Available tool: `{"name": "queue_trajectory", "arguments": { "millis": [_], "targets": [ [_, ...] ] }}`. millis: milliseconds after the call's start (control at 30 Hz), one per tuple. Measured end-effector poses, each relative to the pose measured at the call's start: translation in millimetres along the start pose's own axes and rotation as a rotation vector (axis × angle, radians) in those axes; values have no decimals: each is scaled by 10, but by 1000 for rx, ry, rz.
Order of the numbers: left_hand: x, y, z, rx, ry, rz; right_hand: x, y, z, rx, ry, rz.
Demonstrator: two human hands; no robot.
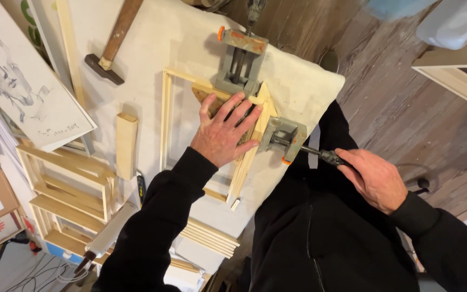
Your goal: Assembling wooden frame pieces using clamps, glue, a hammer, and a utility knife.
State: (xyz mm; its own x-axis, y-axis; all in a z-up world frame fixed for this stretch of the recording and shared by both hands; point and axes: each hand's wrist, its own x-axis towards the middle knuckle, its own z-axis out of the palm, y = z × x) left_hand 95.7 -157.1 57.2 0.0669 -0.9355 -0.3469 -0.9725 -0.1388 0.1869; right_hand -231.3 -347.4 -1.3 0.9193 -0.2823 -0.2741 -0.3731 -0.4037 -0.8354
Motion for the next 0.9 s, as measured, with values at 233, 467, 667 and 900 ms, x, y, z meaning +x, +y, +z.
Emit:
{"name": "queue_trajectory", "arguments": {
  "millis": [233, 467, 667, 900],
  "targets": [
    [24, -27, 23, 3, 0, 4, -84, 778, 401, 896, -342, 658],
    [30, -16, 16, -9, -14, 2, 178, 156, -3, 622, -367, 579],
    [40, -29, 18, -32, -14, -11, 79, 137, 59, 163, -112, 29],
    [46, -29, 19, -6, -11, -5, -131, 821, 403, 1117, -513, 896]
  ]
}}
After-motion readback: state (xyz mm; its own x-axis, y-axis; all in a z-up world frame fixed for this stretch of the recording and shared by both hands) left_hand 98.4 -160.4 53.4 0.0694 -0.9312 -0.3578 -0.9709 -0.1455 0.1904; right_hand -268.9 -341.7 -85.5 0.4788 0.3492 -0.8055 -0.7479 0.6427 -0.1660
